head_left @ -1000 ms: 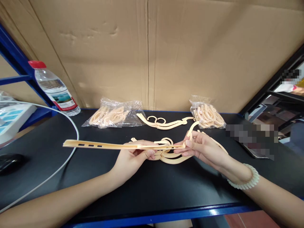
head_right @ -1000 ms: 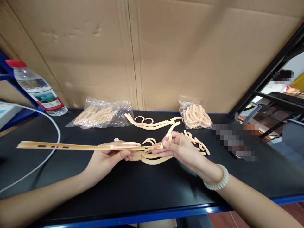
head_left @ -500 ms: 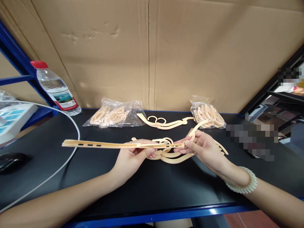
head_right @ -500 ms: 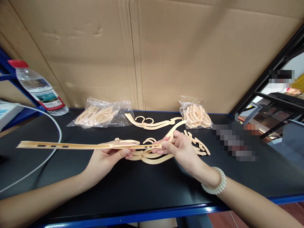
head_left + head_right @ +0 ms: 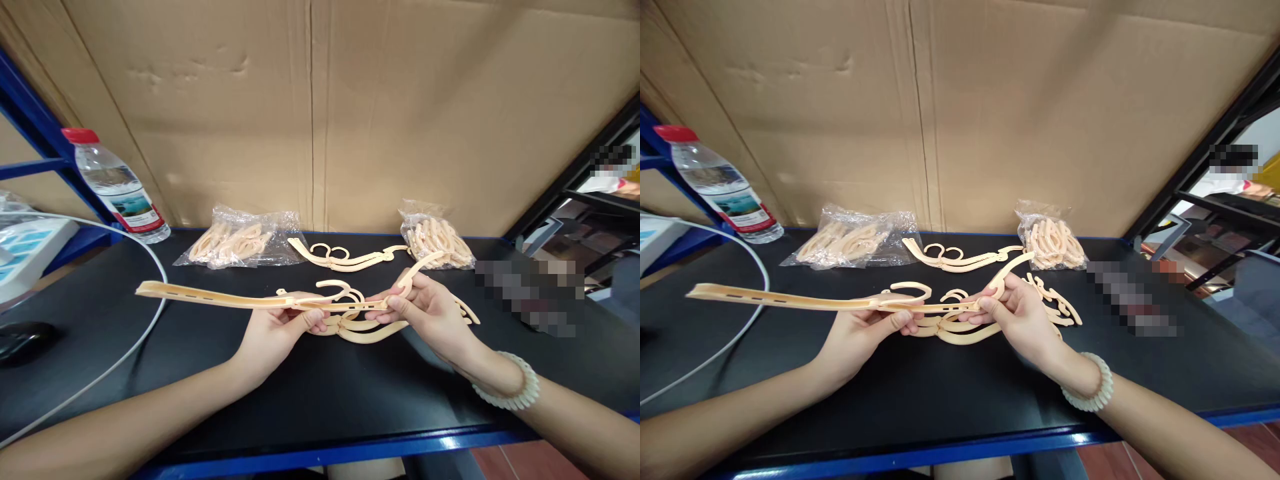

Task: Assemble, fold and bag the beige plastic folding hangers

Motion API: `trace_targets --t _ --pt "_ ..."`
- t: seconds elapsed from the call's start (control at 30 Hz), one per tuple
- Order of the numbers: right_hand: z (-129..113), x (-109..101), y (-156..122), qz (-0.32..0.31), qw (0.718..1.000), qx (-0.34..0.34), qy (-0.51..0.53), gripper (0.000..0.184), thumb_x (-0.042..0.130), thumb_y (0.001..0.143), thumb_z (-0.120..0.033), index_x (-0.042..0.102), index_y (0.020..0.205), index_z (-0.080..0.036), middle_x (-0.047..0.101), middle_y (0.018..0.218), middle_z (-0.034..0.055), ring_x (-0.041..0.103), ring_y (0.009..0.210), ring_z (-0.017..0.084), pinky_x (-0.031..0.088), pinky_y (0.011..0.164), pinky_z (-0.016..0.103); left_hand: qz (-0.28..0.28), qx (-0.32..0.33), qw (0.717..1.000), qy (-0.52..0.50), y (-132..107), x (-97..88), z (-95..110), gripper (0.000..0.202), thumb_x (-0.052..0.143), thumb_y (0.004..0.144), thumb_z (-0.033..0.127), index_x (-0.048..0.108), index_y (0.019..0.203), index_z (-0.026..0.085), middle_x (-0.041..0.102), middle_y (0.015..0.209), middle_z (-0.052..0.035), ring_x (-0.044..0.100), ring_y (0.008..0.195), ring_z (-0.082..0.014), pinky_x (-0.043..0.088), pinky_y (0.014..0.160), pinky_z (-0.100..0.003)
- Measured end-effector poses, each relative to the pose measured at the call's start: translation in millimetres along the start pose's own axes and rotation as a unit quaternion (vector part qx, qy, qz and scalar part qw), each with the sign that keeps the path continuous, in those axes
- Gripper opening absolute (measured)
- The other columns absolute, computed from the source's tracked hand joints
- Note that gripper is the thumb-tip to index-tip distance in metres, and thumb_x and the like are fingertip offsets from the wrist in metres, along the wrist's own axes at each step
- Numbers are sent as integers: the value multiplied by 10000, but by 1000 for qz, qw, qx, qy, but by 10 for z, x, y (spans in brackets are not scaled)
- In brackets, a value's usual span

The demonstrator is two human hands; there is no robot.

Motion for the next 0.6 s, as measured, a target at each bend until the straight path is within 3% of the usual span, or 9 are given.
trace_targets --t 0.23,0.47,0.6 --pt "-24 -19 13 16 999 -45 -13 281 753 802 -354 525 801 -190 739 717 34 754 648 204 638 604 272 -25 -16 999 -24 -6 31 -28 107 810 691 207 789 773 141 750 648 -36 653 529 -100 553 527 -156" --pt "16 -3 30 -9 1000 -24 16 245 754 806 -327 554 798 -185 724 700 21 744 638 193 628 600 279 -15 -38 998 -54 15 16 -63 154 827 686 250 782 778 135 749 650 -49 660 531 -104 544 522 -153" --pt "17 -5 28 -23 999 -30 22 191 729 832 -310 588 802 -185 731 901 47 729 738 169 626 669 297 2 -62 996 -61 23 -40 -111 194 837 674 279 780 781 127 743 639 -51 659 535 -102 545 538 -147"
Point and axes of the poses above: each hand's wrist, its own y-axis towards the middle knuckle, its own x-axis out of the palm, z = x × y, the point moved 8 cm from there along y, towards the middle knuckle
